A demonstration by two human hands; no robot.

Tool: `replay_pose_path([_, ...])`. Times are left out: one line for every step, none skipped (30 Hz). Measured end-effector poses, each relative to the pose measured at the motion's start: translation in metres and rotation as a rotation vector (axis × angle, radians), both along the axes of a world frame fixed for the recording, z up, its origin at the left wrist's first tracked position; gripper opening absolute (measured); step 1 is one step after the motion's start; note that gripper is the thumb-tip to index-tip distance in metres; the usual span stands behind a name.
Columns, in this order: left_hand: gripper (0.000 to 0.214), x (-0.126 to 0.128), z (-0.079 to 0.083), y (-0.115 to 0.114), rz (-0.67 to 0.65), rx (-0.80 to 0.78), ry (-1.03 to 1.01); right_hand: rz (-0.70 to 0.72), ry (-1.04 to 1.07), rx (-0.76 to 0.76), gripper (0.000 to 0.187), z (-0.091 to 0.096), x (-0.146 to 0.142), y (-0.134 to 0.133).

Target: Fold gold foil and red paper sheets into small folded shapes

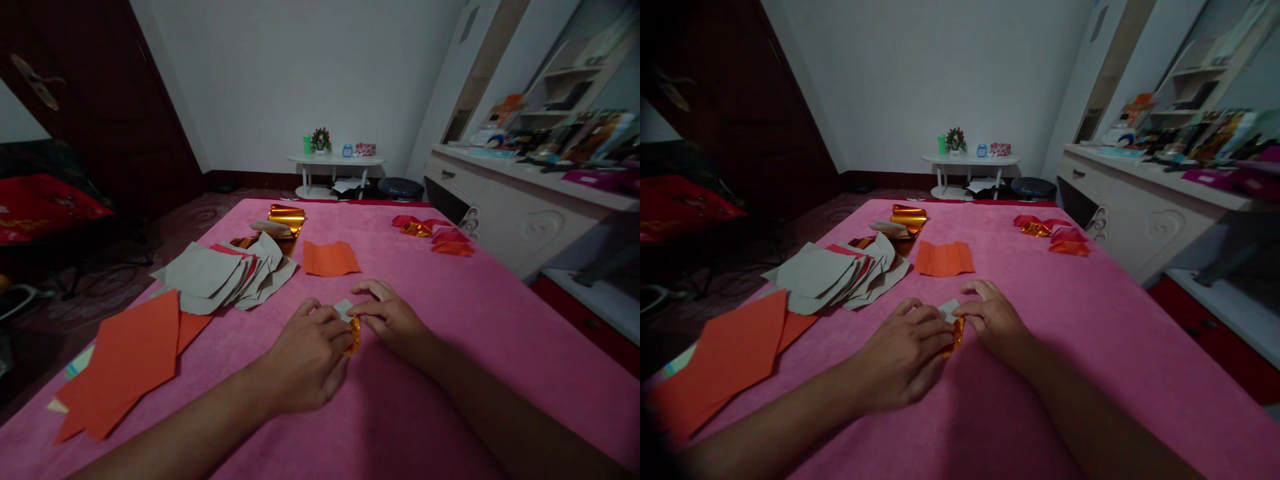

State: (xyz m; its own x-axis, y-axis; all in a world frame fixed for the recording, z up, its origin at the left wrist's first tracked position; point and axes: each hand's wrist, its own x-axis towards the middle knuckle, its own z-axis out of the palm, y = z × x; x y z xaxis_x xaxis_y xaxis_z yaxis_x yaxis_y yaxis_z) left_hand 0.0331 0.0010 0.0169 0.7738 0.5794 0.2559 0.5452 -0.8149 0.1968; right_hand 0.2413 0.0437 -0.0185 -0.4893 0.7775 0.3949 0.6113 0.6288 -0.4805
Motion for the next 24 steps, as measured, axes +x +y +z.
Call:
replay_pose_path([0.021, 0.003, 0.000, -0.001, 0.017, -0.007, -0.006, 0.005, 0.004, -0.015, 0.026, 0.000, 0.001, 0.001])
replay_pose_path([0.023, 0.008, 0.000, -0.002, 0.039, -0.005, -0.009, 0.007, 0.012, -0.032, 0.025, 0.001, 0.001, 0.001])
replay_pose_path([0.024, 0.013, -0.001, -0.003, 0.063, 0.012, -0.007, 0.006, 0.022, -0.047, 0.025, 0.001, 0.002, 0.002])
replay_pose_path([0.022, 0.018, -0.003, -0.003, 0.084, 0.041, 0.000, 0.006, 0.031, -0.057, 0.025, 0.001, 0.002, 0.002])
replay_pose_path([0.019, 0.022, -0.005, -0.002, 0.105, 0.078, 0.016, 0.006, 0.038, -0.061, 0.025, 0.001, 0.003, 0.002])
replay_pose_path([0.017, 0.027, -0.007, -0.001, 0.122, 0.119, 0.038, 0.004, 0.043, -0.056, 0.025, 0.001, 0.003, 0.001])
replay_pose_path([0.017, 0.029, -0.009, 0.001, 0.130, 0.160, 0.064, 0.000, 0.042, -0.045, 0.024, 0.001, 0.004, 0.001])
replay_pose_path([0.018, 0.031, -0.011, 0.003, 0.126, 0.203, 0.084, -0.004, 0.036, -0.027, 0.023, 0.001, 0.004, 0.000])
replay_pose_path([0.019, 0.030, -0.013, 0.005, 0.109, 0.240, 0.096, -0.008, 0.024, -0.005, 0.022, 0.002, 0.005, -0.001])
replay_pose_path([0.020, 0.027, -0.014, 0.007, 0.081, 0.273, 0.095, -0.008, 0.008, 0.020, 0.020, 0.003, 0.005, -0.003])
replay_pose_path([0.020, 0.023, -0.015, 0.010, 0.044, 0.299, 0.081, -0.003, -0.009, 0.047, 0.019, 0.004, 0.005, -0.005])
replay_pose_path([0.022, 0.017, -0.016, 0.012, -0.001, 0.310, 0.059, 0.006, -0.028, 0.070, 0.019, 0.006, 0.004, -0.008])
replay_pose_path([0.023, 0.011, -0.017, 0.015, -0.038, 0.314, 0.025, 0.019, -0.051, 0.090, 0.019, 0.008, 0.003, -0.012])
replay_pose_path([0.023, 0.004, -0.017, 0.017, -0.077, 0.299, 0.010, 0.038, -0.073, 0.109, 0.022, 0.010, 0.001, -0.015])
replay_pose_path([0.022, -0.002, -0.017, 0.018, -0.112, 0.279, -0.004, 0.060, -0.095, 0.127, 0.025, 0.012, -0.001, -0.019])
replay_pose_path([0.022, -0.007, -0.017, 0.019, -0.138, 0.253, -0.007, 0.080, -0.115, 0.144, 0.029, 0.013, -0.002, -0.022])
replay_pose_path([0.022, -0.012, -0.018, 0.020, -0.159, 0.226, -0.005, 0.094, -0.134, 0.158, 0.032, 0.015, -0.003, -0.024])
replay_pose_path([0.022, -0.015, -0.018, 0.020, -0.169, 0.201, -0.006, 0.106, -0.153, 0.170, 0.033, 0.016, -0.004, -0.026])
replay_pose_path([0.023, -0.017, -0.019, 0.020, -0.173, 0.181, -0.011, 0.114, -0.171, 0.180, 0.032, 0.017, -0.003, -0.027])
replay_pose_path([0.023, -0.018, -0.020, 0.020, -0.170, 0.169, -0.026, 0.123, -0.192, 0.184, 0.030, 0.017, -0.002, -0.028])
replay_pose_path([0.024, -0.018, -0.021, 0.019, -0.164, 0.165, -0.048, 0.133, -0.211, 0.185, 0.028, 0.017, 0.001, -0.028])
replay_pose_path([0.024, -0.017, -0.023, 0.019, -0.155, 0.163, -0.070, 0.146, -0.225, 0.184, 0.027, 0.017, 0.004, -0.028])
replay_pose_path([0.024, -0.016, -0.024, 0.019, -0.146, 0.166, -0.088, 0.157, -0.232, 0.181, 0.026, 0.017, 0.008, -0.027])
replay_pose_path([0.025, -0.014, -0.024, 0.018, -0.136, 0.171, -0.101, 0.163, -0.230, 0.172, 0.026, 0.017, 0.012, -0.027])
